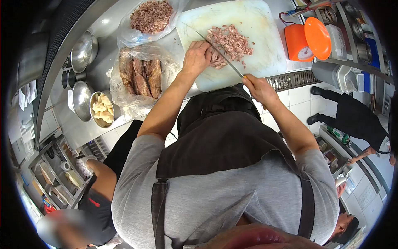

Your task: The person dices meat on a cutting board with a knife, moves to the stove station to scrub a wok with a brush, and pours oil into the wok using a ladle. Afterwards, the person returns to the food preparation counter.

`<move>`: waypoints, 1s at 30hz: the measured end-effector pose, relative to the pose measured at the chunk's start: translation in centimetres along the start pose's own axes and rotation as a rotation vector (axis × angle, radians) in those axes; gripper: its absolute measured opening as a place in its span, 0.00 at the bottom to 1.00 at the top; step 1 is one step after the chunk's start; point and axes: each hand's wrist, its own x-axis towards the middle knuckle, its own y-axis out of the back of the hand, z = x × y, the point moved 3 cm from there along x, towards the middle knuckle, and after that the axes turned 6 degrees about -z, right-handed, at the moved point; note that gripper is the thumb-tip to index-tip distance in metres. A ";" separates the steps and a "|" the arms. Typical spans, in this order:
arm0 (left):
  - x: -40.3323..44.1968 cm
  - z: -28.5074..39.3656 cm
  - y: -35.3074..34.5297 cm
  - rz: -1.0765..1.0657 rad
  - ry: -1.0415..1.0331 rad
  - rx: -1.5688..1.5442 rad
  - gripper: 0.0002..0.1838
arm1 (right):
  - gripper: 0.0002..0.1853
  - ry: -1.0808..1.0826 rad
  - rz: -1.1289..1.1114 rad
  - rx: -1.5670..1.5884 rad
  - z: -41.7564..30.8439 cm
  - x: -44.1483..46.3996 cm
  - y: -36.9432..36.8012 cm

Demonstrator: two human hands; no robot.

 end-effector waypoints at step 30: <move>-0.6 -0.1 0.7 0.033 0.092 -0.054 0.04 | 0.18 0.244 0.169 -0.060 -0.2 7.0 -3.2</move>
